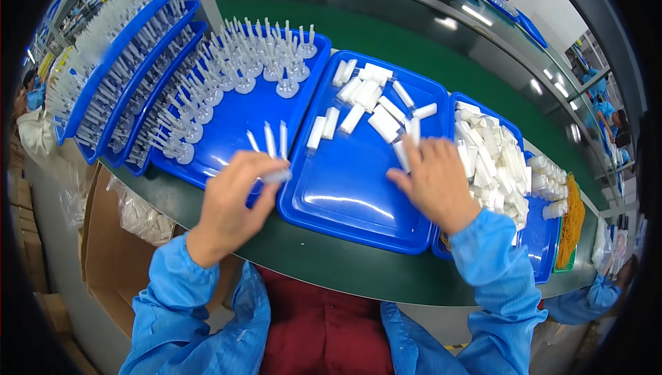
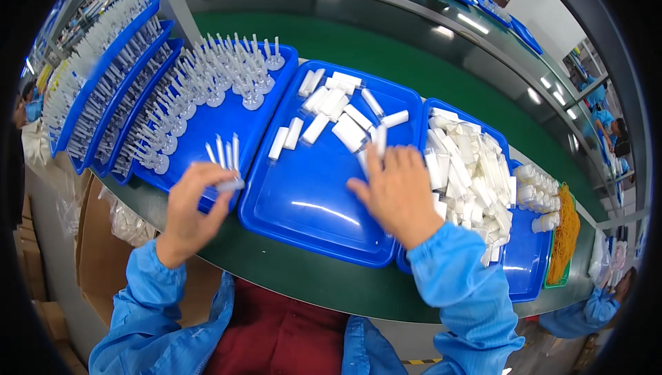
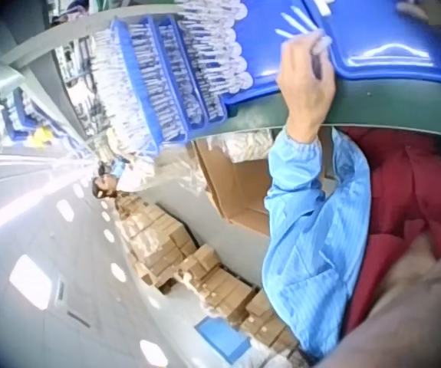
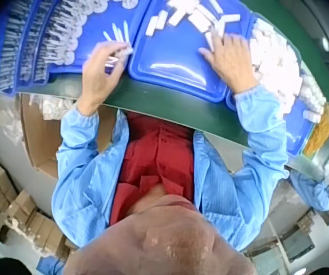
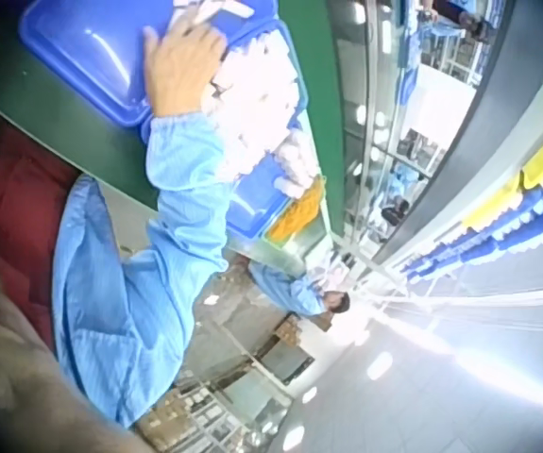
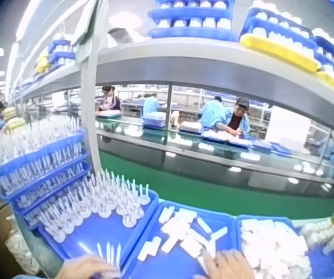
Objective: The recorder is assembling small plastic parts by inserting one into another and securing them with a rubber band.
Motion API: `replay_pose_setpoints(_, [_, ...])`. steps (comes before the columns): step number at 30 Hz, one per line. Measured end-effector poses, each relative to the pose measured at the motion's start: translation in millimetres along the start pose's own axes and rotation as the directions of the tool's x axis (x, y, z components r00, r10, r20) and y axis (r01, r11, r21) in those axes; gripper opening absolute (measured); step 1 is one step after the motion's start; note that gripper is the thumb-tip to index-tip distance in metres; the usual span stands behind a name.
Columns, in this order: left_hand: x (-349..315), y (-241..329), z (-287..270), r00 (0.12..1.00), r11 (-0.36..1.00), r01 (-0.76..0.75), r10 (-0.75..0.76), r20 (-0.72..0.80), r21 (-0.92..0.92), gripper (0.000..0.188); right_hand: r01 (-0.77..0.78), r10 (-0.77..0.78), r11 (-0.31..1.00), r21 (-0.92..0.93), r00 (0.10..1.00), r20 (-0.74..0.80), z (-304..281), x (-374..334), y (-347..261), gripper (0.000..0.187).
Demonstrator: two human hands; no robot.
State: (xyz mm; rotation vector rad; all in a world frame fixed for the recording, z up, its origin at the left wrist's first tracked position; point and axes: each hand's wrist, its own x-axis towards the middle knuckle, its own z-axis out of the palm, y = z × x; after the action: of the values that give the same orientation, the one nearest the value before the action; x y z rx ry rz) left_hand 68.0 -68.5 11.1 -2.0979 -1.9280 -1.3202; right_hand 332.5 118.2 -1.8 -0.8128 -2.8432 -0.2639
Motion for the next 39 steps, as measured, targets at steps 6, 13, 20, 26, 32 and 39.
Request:
replay_pose_setpoints(6, [-30, 22, 32, 0.995, 0.950, 0.088, -0.067, 0.079, -0.300, 0.043, -0.069, 0.079, 0.909, 0.412, 0.997, -0.007, -44, -3, -15, 0.039])
replay_pose_setpoints(13, [-35, 38, 47, 0.992, 0.899, 0.114, -0.081, 0.094, -0.424, 0.039, -0.104, 0.092, 0.964, 0.244, 0.994, 0.061, -34, -3, -9, 0.032])
replay_pose_setpoints(20, [-38, 40, 46, 0.992, 0.901, 0.110, -0.073, 0.105, -0.420, 0.037, 0.091, -0.091, 0.985, 0.149, 0.996, -0.004, -6, -1, -9, 0.025])
replay_pose_setpoints(26, [-37, 43, 43, 0.984, 0.828, 0.172, -0.124, 0.124, -0.533, 0.033, -0.236, 0.256, 0.603, 0.762, 0.962, 0.095, -35, -5, -24, 0.026])
replay_pose_setpoints(32, [-32, 47, 34, 0.936, 0.612, 0.351, -0.205, 0.286, -0.708, 0.023, -0.421, 0.373, -0.069, 0.904, 0.830, 0.415, -57, -32, -52, 0.023])
replay_pose_setpoints(39, [-32, 63, 28, 0.872, 0.378, 0.480, -0.107, 0.477, -0.792, 0.021, -0.338, 0.503, -0.159, 0.928, 0.781, 0.371, -38, -54, -60, 0.038])
